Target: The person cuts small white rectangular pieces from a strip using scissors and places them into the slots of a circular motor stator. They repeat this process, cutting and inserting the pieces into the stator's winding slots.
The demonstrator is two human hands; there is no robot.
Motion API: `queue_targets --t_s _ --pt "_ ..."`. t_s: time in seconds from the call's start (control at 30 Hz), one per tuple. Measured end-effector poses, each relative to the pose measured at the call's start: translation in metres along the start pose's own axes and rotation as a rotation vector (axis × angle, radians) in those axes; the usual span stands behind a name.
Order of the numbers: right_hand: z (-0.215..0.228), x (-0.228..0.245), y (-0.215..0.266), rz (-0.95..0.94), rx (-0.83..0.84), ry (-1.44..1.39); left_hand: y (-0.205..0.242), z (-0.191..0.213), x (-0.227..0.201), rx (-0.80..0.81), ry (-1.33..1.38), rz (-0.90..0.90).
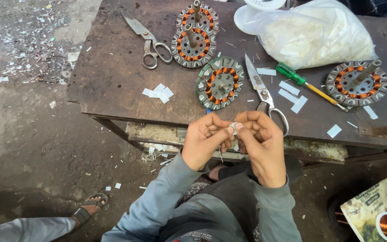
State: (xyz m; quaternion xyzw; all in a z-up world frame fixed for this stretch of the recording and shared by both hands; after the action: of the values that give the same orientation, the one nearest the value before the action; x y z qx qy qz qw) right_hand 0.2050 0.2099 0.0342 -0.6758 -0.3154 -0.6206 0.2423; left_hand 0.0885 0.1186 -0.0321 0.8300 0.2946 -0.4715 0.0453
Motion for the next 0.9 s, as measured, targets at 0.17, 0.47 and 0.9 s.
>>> queue_targets --t_s 0.17,0.47,0.9 --pt "-0.006 -0.003 0.003 0.071 -0.016 0.093 0.002 0.001 0.002 0.002 0.061 0.056" --pt "-0.021 0.03 -0.008 0.289 0.116 0.621 -0.033 0.036 -0.029 0.206 0.013 0.166" --pt "-0.004 0.021 -0.153 0.202 0.064 0.167 -0.13 0.039 -0.044 -0.129 -0.665 -0.435"
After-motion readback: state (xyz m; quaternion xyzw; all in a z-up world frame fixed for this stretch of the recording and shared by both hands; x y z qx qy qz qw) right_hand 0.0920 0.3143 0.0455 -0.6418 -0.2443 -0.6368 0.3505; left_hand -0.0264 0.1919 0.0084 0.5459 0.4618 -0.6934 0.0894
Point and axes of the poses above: each hand's wrist, its own y-axis away from the middle knuckle, its own z-axis out of the back of the hand, x = y × z, the point moved 2 cm from there along -y, towards the middle knuckle, and after that the axes turned 6 degrees about -z, right-handed, at the moved point
